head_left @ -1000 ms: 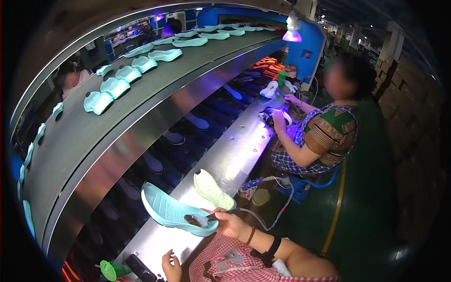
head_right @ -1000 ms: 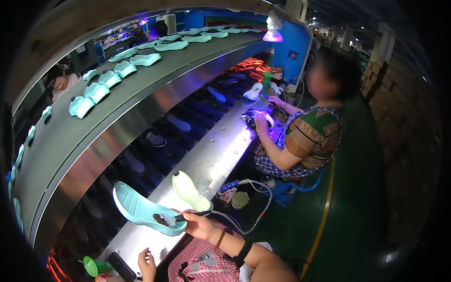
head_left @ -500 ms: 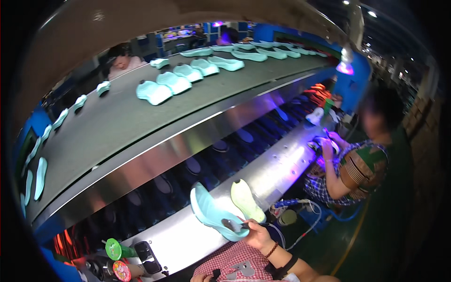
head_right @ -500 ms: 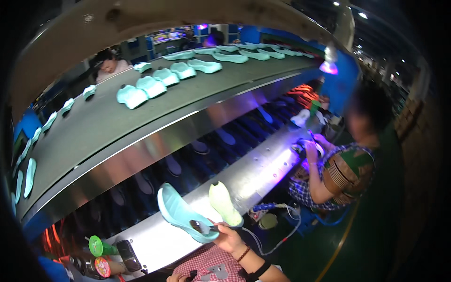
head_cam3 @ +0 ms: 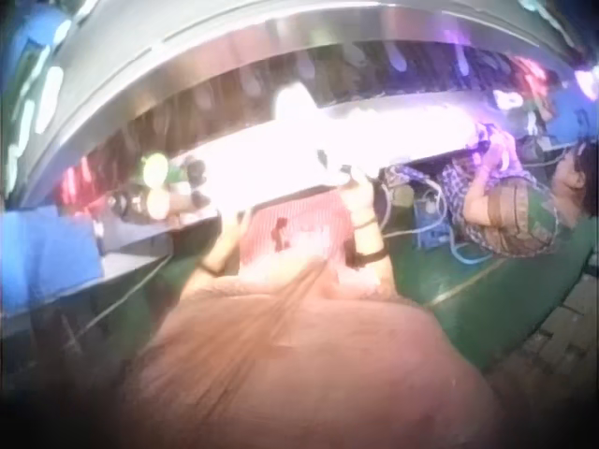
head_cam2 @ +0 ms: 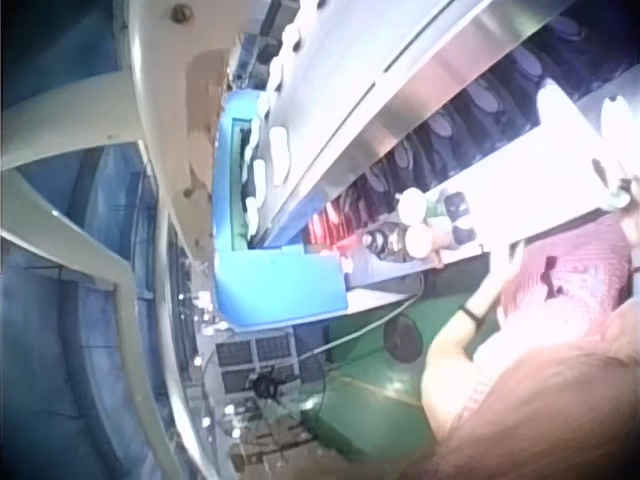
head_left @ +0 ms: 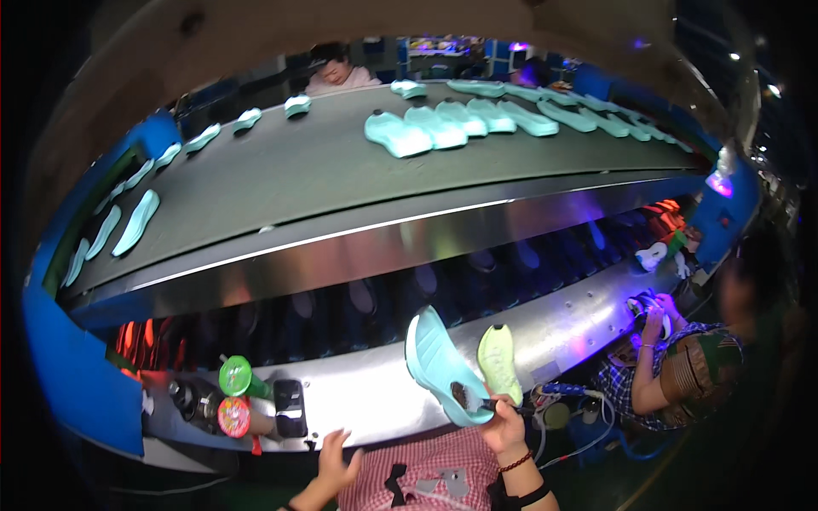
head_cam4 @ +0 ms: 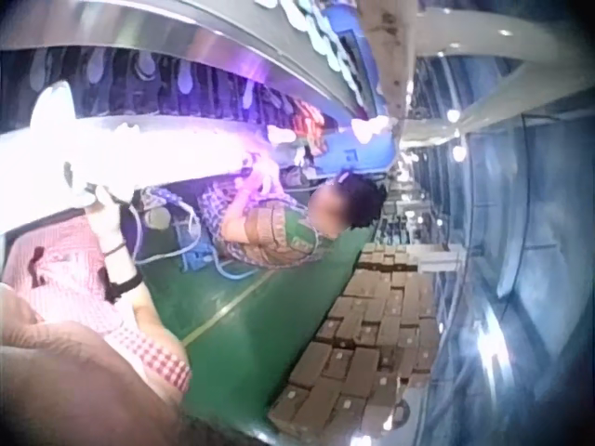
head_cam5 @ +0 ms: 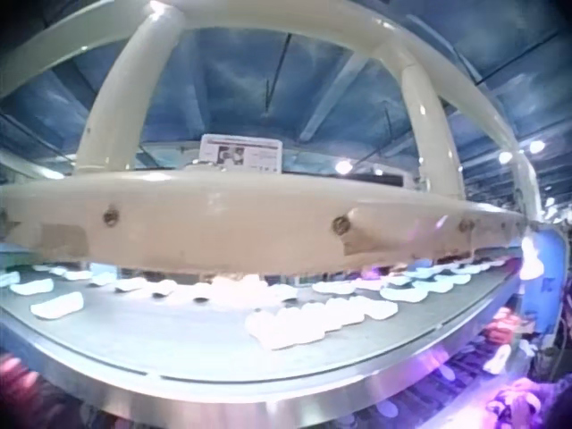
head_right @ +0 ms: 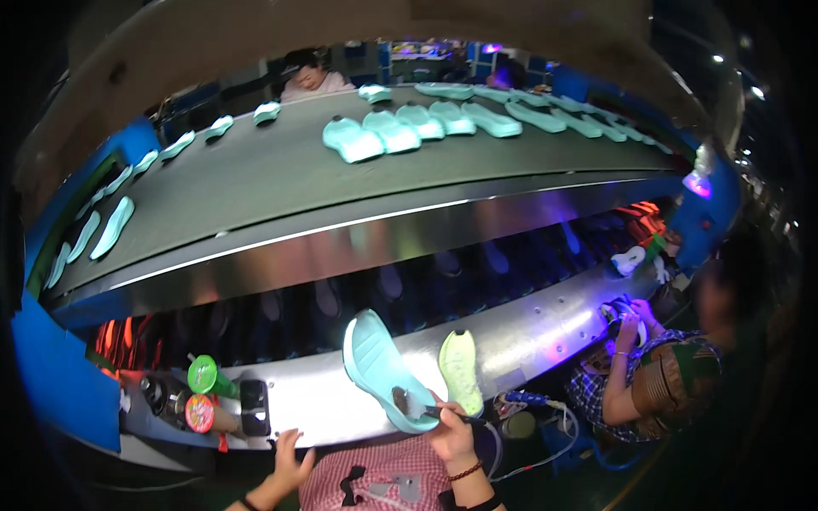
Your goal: Applying adhesive or primer to shoe insoles using a brush at a conveyor station.
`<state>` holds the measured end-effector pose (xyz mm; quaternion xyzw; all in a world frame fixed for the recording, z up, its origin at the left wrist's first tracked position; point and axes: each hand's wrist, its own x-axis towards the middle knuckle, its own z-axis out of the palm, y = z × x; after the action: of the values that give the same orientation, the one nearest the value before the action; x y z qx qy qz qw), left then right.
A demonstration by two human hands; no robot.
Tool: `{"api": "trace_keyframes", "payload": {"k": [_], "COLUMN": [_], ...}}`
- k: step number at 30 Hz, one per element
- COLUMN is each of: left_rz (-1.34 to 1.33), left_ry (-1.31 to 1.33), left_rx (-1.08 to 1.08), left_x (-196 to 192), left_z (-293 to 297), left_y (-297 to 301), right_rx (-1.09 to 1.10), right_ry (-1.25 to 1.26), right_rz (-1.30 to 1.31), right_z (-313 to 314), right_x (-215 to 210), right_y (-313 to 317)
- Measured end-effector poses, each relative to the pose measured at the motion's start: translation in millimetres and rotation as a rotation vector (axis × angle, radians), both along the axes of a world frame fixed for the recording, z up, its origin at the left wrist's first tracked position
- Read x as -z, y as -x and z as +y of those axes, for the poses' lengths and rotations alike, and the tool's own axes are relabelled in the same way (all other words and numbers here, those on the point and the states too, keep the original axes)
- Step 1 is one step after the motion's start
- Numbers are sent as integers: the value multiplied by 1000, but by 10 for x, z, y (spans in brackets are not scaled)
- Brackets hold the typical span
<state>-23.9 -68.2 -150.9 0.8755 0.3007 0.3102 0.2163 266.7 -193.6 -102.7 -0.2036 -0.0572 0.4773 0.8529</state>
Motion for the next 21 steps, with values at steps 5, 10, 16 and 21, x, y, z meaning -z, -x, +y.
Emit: {"api": "trace_keyframes", "payload": {"k": [5, 10, 16, 21], "left_rz": [-831, -1141, -1202, -1130], "left_ry": [1558, 1825, 1885, 1884], "left_rx": [505, 588, 524, 366], "left_x": [-703, -960, -850, -863], "left_z": [277, 383, 506, 537], "left_y": [-1223, -1524, -1422, -1330], "right_rx": [16, 44, -29, -135], "right_ry": [127, 232, 353, 426], "right_rz": [-133, -397, -578, -909], "right_z": [176, 311, 352, 374], "right_x": [-275, -444, -470, -666], "right_y": [228, 372, 507, 397]}}
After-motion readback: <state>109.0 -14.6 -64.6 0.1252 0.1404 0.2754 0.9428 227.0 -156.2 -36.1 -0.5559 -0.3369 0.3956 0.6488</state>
